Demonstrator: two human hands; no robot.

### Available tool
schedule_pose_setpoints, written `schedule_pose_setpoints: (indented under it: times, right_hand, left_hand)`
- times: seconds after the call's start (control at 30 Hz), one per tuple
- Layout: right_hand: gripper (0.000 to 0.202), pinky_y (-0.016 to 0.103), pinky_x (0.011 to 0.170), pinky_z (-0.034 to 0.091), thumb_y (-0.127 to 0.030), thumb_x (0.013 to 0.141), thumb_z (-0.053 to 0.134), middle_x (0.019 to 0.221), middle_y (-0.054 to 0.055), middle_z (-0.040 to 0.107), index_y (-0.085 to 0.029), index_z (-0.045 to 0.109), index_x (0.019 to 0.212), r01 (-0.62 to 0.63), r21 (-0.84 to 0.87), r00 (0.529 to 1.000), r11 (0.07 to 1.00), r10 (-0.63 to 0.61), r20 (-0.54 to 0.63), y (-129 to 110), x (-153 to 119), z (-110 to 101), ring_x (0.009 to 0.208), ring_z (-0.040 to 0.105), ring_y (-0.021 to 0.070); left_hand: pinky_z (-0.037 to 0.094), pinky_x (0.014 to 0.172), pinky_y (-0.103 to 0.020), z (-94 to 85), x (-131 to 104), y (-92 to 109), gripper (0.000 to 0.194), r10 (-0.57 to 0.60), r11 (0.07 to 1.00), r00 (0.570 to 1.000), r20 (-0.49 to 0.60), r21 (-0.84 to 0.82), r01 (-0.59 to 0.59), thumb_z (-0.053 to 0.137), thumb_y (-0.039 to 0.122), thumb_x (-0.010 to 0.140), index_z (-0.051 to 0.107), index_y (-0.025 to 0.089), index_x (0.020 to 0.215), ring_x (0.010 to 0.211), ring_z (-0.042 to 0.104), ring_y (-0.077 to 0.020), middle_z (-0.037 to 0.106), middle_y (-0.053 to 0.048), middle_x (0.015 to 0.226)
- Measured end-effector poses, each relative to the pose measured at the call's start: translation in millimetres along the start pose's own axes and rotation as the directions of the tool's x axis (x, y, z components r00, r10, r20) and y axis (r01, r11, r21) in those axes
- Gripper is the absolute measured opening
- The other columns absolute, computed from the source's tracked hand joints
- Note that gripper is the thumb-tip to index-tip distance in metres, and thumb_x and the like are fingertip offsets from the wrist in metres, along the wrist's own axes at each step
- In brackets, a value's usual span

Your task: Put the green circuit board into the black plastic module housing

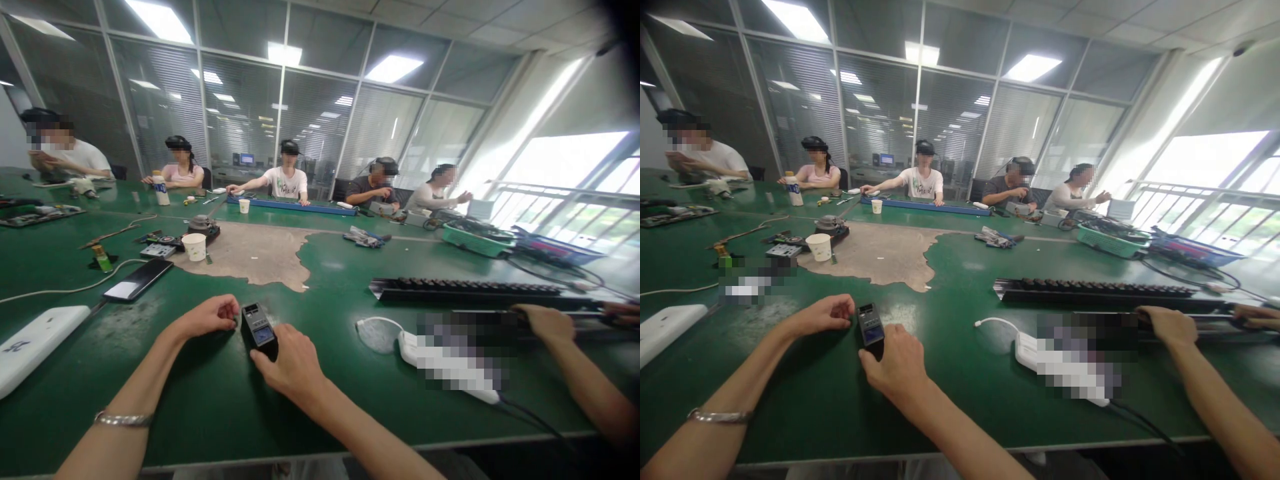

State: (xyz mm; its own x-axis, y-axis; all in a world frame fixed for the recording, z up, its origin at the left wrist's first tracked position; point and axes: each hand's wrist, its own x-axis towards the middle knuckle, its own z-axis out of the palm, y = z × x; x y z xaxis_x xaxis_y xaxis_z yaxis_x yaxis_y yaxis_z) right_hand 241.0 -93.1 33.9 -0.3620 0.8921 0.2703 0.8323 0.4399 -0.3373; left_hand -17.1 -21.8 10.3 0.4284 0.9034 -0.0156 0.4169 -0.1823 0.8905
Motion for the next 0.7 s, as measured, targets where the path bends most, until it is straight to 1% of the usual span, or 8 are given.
schedule_pose_setpoints:
  times: [0.07, 0.13, 0.2, 0.33, 0.43, 0.53, 0.63, 0.7]
  right_hand:
    - [0.036, 0.033, 0.070, 0.044, -0.055, 0.082, 0.061, 0.091, 0.007, 0.067, -0.020, 0.059, 0.092, 0.027, 0.002, 0.999, 1.000, -0.026, -0.019, -1, 12, 5, 0.082, 0.065, 0.0245]
    - [0.038, 0.033, 0.070, 0.044, -0.056, 0.082, 0.061, 0.091, 0.007, 0.066, -0.020, 0.059, 0.092, 0.052, -0.009, 0.998, 0.999, -0.052, -0.025, -2, 25, 11, 0.081, 0.065, 0.0243]
    - [0.038, 0.033, 0.070, 0.044, -0.056, 0.082, 0.061, 0.090, 0.007, 0.066, -0.019, 0.059, 0.091, 0.073, -0.021, 0.997, 0.997, -0.073, -0.026, -3, 39, 17, 0.080, 0.064, 0.0242]
    - [0.037, 0.033, 0.070, 0.045, -0.055, 0.083, 0.060, 0.091, 0.007, 0.065, -0.019, 0.057, 0.093, 0.083, -0.007, 0.996, 0.997, -0.083, -0.040, 0, 57, 26, 0.080, 0.064, 0.0242]
    - [0.046, 0.035, 0.073, 0.047, -0.061, 0.081, 0.061, 0.096, 0.008, 0.064, -0.019, 0.056, 0.099, 0.067, 0.051, 0.996, 0.996, -0.065, -0.056, 2, 60, 30, 0.085, 0.064, 0.0254]
    - [0.053, 0.036, 0.076, 0.048, -0.064, 0.080, 0.062, 0.100, 0.009, 0.063, -0.020, 0.055, 0.107, 0.071, 0.123, 0.995, 0.990, -0.062, -0.072, 2, 60, 33, 0.090, 0.063, 0.0260]
    - [0.041, 0.035, 0.077, 0.048, -0.054, 0.085, 0.060, 0.100, 0.008, 0.062, -0.019, 0.056, 0.105, 0.085, 0.171, 0.994, 0.982, -0.072, -0.082, 2, 60, 34, 0.090, 0.062, 0.0241]
    - [0.034, 0.034, 0.078, 0.048, -0.048, 0.087, 0.060, 0.100, 0.008, 0.063, -0.018, 0.058, 0.103, 0.094, 0.205, 0.993, 0.974, -0.076, -0.094, 1, 61, 33, 0.091, 0.062, 0.0225]
  left_hand:
    - [0.039, 0.057, -0.022, -3.2, -1, -4, 0.023, 0.019, 0.999, 0.994, -0.111, -0.032, -0.023, 0.066, 0.025, 0.075, 0.052, 0.018, 0.092, 0.064, 0.051, -0.0105, 0.054, 0.004, 0.075]
    - [0.040, 0.059, -0.022, -6.4, 0, -8, 0.021, 0.052, 0.998, 0.969, -0.241, -0.019, -0.058, 0.062, 0.021, 0.076, 0.052, 0.018, 0.093, 0.065, 0.051, -0.0104, 0.054, 0.004, 0.077]
    - [0.042, 0.062, -0.023, -8.0, 2, -10, 0.021, 0.085, 0.996, 0.941, -0.327, 0.011, -0.086, 0.060, 0.018, 0.075, 0.052, 0.018, 0.094, 0.068, 0.052, -0.0109, 0.054, 0.003, 0.079]
    - [0.042, 0.058, -0.023, -3.7, 5, -11, 0.035, 0.037, 0.998, 0.933, -0.358, 0.063, -0.015, 0.058, 0.014, 0.071, 0.049, 0.018, 0.104, 0.065, 0.053, -0.0100, 0.055, 0.002, 0.090]
    - [0.039, 0.051, -0.022, 3.5, 6, -9, 0.044, -0.033, 0.991, 0.928, -0.372, 0.108, 0.078, 0.060, 0.015, 0.068, 0.046, 0.018, 0.109, 0.058, 0.050, -0.0078, 0.053, 0.000, 0.095]
    - [0.041, 0.051, -0.023, 9.8, 7, -5, 0.053, -0.035, 0.987, 0.912, -0.408, 0.127, 0.095, 0.065, 0.017, 0.067, 0.042, 0.018, 0.115, 0.058, 0.050, -0.0076, 0.052, -0.003, 0.103]
    - [0.045, 0.054, -0.025, 12.8, 7, -1, 0.074, -0.032, 0.985, 0.904, -0.426, 0.142, 0.102, 0.070, 0.021, 0.067, 0.032, 0.018, 0.130, 0.059, 0.051, -0.0065, 0.049, -0.008, 0.117]
    - [0.046, 0.055, -0.025, 12.9, 6, 0, 0.091, -0.044, 0.986, 0.918, -0.395, 0.128, 0.102, 0.073, 0.024, 0.067, 0.021, 0.021, 0.141, 0.061, 0.052, -0.0062, 0.046, -0.011, 0.127]
